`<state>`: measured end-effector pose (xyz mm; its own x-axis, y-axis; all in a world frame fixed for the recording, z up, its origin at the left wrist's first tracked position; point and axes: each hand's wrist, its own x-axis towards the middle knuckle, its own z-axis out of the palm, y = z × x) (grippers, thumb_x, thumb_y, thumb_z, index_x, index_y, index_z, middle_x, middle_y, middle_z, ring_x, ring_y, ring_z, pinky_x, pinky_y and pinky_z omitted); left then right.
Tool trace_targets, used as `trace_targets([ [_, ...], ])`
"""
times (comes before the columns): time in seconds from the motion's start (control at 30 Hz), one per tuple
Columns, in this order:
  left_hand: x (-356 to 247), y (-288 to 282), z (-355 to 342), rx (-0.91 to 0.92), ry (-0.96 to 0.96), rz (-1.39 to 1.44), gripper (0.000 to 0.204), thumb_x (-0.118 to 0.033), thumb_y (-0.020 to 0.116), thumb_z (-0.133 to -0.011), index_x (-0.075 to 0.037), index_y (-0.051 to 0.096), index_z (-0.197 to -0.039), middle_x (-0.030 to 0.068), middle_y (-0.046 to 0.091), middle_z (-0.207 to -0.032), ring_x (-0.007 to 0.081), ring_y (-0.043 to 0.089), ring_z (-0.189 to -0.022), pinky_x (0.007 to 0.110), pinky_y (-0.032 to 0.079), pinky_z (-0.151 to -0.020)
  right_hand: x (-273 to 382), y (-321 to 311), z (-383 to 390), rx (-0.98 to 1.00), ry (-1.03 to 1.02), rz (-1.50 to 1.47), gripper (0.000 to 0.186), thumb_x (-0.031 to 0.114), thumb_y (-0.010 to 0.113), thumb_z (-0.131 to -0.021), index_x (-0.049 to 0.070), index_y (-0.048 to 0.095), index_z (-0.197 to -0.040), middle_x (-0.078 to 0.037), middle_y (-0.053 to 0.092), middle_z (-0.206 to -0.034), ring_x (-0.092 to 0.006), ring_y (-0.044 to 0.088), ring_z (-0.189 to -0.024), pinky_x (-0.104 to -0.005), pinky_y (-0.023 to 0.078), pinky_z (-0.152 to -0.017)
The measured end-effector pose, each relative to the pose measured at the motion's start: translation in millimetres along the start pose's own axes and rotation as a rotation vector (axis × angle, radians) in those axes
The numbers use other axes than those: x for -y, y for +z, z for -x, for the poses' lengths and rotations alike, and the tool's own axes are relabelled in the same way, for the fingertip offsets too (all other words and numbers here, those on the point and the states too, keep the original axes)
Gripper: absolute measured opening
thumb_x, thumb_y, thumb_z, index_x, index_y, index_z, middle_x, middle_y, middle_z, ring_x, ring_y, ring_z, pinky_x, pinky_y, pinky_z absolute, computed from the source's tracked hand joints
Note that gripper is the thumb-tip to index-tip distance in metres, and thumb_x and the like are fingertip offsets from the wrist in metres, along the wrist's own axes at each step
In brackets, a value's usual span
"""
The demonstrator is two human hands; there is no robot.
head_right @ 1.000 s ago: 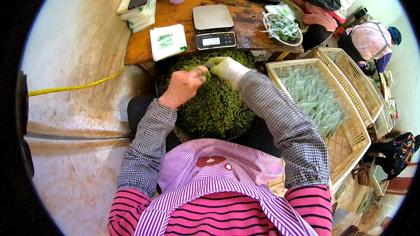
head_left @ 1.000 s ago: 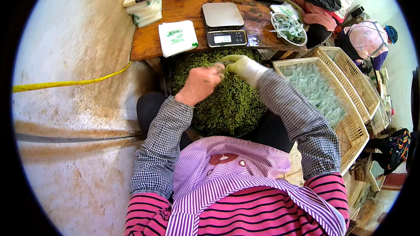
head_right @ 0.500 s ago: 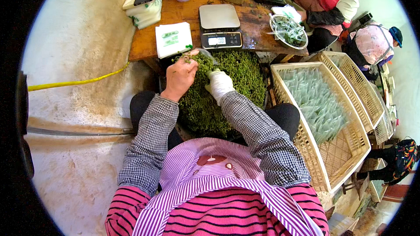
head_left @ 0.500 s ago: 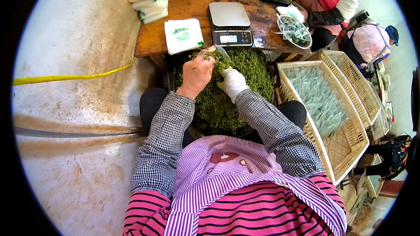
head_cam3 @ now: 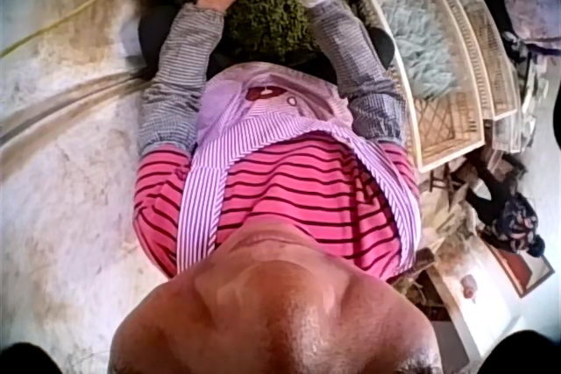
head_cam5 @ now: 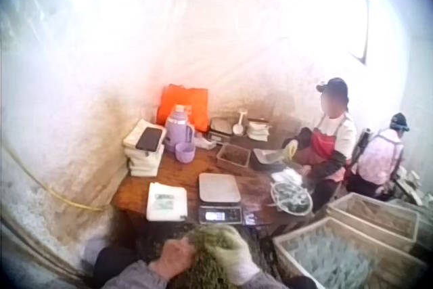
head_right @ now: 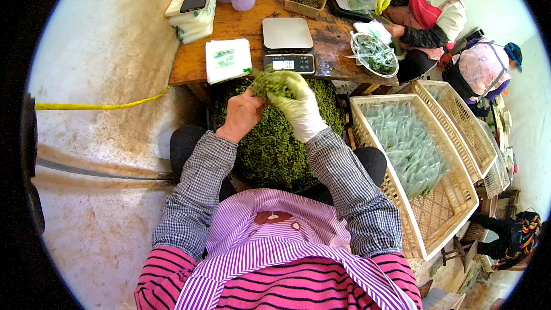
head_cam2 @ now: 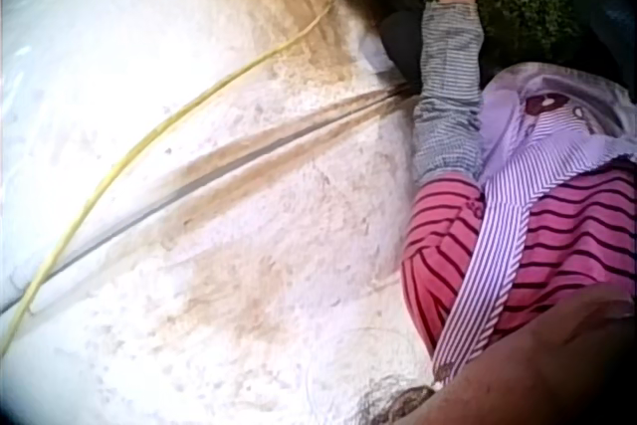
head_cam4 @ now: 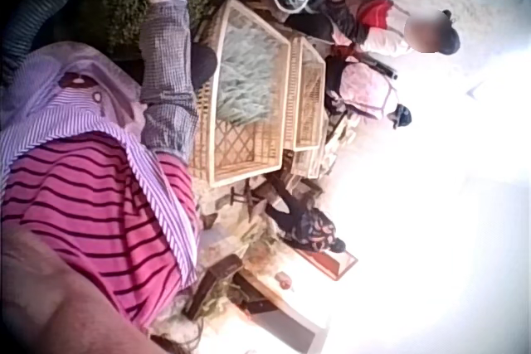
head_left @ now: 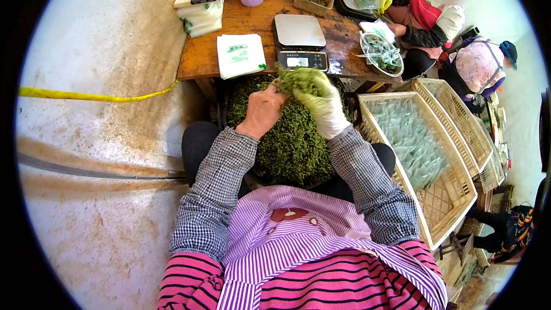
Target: The person scoops green buds from a large bowl into small plastic bags, weighs each bag on a digital scale, and places the filled bags into a basket. The process is repeated continuously with other workers visible in the background.
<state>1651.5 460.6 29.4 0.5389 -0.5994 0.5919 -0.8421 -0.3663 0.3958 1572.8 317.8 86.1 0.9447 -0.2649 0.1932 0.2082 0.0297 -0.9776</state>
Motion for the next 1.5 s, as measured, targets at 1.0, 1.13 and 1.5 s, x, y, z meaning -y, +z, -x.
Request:
trace_targets([
  [1.0,-5.1,-2.5,-4.7,0.065,0.165,0.024,0.008,-0.004,0.066,-0.075,-0.004,0.059,-0.071,0.0026,0.059,-0.116,0.0195,0.064,-0.075,0.032,0.054,-0.062,10.2,-40.4,10.9,0.193,0.114,0.867,0.052,-0.005,0.058,-0.069,0.009,0.063,-0.119,-0.024,0.039,-0.142,-0.0368,0.041,-0.131,-0.0356,0.036,-0.108],
  [1.13,-5.5,1.6,-0.2,0.104,0.117,0.049,0.010,-0.005,0.067,-0.075,-0.003,0.058,-0.072,0.0029,0.059,-0.113,0.0204,0.064,-0.077,0.032,0.054,-0.063,-1.8,-29.4,25.3,0.099,-0.171,1.153,0.044,-0.004,0.060,-0.068,0.015,0.066,-0.107,-0.021,0.036,-0.145,-0.0430,0.029,-0.136,-0.0485,0.029,-0.110],
  [1.5,-8.2,-0.6,-2.2,0.050,0.166,0.072,0.015,-0.007,0.071,-0.073,-0.002,0.057,-0.070,0.0023,0.056,-0.111,0.0197,0.063,-0.071,0.033,0.053,-0.063,-7.0,-43.4,3.9,0.024,-0.038,0.876,0.036,-0.010,0.054,-0.075,0.008,0.071,-0.101,-0.016,0.056,-0.127,-0.0252,0.056,-0.114,-0.0308,0.045,-0.095],
])
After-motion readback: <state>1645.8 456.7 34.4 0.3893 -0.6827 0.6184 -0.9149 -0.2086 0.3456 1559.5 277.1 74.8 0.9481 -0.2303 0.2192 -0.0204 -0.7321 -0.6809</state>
